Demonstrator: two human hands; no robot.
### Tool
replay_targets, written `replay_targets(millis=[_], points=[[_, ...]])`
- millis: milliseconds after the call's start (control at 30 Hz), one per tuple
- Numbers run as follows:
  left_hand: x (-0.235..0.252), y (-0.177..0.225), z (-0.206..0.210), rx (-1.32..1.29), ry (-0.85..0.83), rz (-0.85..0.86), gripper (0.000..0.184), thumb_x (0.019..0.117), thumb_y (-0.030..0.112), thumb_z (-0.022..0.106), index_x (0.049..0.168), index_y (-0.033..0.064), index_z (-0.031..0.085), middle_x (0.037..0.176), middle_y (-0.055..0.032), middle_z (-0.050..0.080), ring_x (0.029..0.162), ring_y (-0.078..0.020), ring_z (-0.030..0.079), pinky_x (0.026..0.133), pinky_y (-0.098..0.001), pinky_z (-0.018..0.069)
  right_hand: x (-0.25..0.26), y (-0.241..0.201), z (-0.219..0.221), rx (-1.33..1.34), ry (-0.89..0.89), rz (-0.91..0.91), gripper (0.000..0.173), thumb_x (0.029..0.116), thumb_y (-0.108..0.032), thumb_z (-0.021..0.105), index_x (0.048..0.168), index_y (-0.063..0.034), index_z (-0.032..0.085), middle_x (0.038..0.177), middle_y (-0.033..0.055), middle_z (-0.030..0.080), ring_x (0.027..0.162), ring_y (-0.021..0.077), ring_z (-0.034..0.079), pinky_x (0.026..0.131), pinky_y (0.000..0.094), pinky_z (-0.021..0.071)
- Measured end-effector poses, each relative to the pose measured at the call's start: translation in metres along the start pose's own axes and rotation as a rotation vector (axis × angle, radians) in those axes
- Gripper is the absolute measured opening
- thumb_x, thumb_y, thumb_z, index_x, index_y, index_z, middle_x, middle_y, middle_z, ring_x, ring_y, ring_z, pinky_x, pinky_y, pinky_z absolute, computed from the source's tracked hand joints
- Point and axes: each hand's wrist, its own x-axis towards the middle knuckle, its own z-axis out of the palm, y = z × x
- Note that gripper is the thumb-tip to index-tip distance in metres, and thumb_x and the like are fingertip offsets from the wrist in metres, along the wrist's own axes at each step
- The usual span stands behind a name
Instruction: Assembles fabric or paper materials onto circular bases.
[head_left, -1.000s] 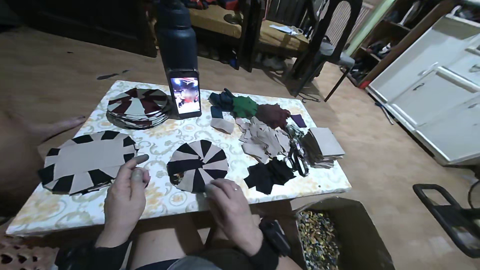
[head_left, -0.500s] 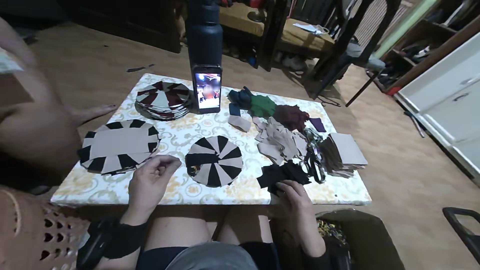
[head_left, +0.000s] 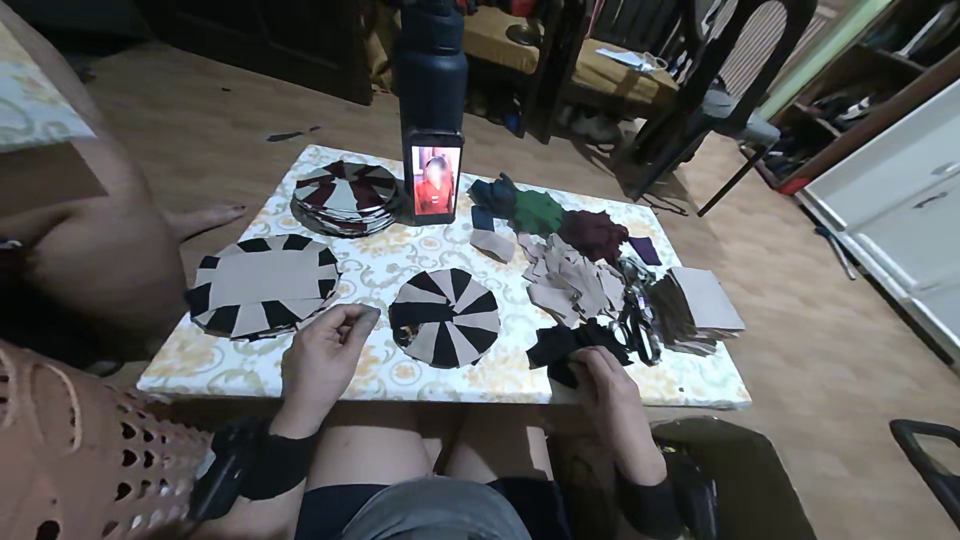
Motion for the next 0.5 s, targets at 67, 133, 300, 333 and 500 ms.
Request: replay_targets(millis=[67, 133, 300, 333, 500], points=[[0.0, 0.0, 0.0, 0.001, 0.005, 0.012, 0.036, 0.1017, 0.04, 0.057, 0.108, 0.0084, 0.072, 0.088, -0.0028, 0.07, 0.072, -0.0065, 0.064, 0.067, -0.0307, 0.0543, 0.002, 0.001, 0.0, 0.033, 0.037, 0.012, 0.017, 0.1009, -0.012, 0.058, 0.106, -0.0011, 0.07, 0.105, 0.0148, 0.071, 0.095, 0.0253, 0.071, 0.083, 0.0384, 0.0596], [0.0, 0.0, 0.0, 0.001, 0.001, 0.013, 0.036, 0.102, 0.04, 0.056, 0.108, 0.0077, 0.072, 0.088, -0.0032, 0.07, 0.072, -0.0068, 0.063, 0.068, -0.0309, 0.054, 0.005, 0.002, -0.001, 0.071, 0.104, 0.031, 0.018, 0.1009, -0.014, 0.058, 0.106, -0.0008, 0.07, 0.104, 0.0142, 0.071, 0.092, 0.0221, 0.071, 0.081, 0.0356, 0.0598], [0.001, 0.003, 0.001, 0.004, -0.01, 0.006, 0.041, 0.1025, 0.042, 0.055, 0.11, 0.0054, 0.071, 0.093, -0.0082, 0.071, 0.077, -0.0127, 0.066, 0.071, -0.0373, 0.056, 0.015, 0.008, -0.008, 0.263, 0.322, 0.109, 0.022, 0.1012, -0.011, 0.055, 0.109, 0.0039, 0.068, 0.098, 0.0116, 0.071, 0.087, 0.0093, 0.069, 0.079, 0.0246, 0.0579], [0.001, 0.003, 0.001, 0.005, -0.009, 0.012, 0.041, 0.1028, 0.042, 0.055, 0.11, 0.0044, 0.071, 0.093, -0.0094, 0.071, 0.076, -0.0131, 0.066, 0.071, -0.0375, 0.0558, 0.016, 0.009, -0.009, 0.316, 0.356, 0.137, 0.022, 0.1013, -0.011, 0.054, 0.109, 0.0044, 0.067, 0.097, 0.0099, 0.072, 0.086, 0.0072, 0.069, 0.079, 0.0235, 0.0583], [0.001, 0.006, 0.001, 0.007, -0.016, 0.034, 0.043, 0.103, 0.04, 0.055, 0.111, 0.0, 0.07, 0.094, -0.0149, 0.07, 0.076, -0.0172, 0.065, 0.071, -0.0407, 0.0548, 0.023, 0.005, -0.011, 0.728, 0.469, 0.326, 0.023, 0.099, 0.0, 0.056, 0.12, 0.0091, 0.056, 0.097, 0.0088, 0.07, 0.08, 0.0116, 0.072, 0.072, 0.0303, 0.0641]])
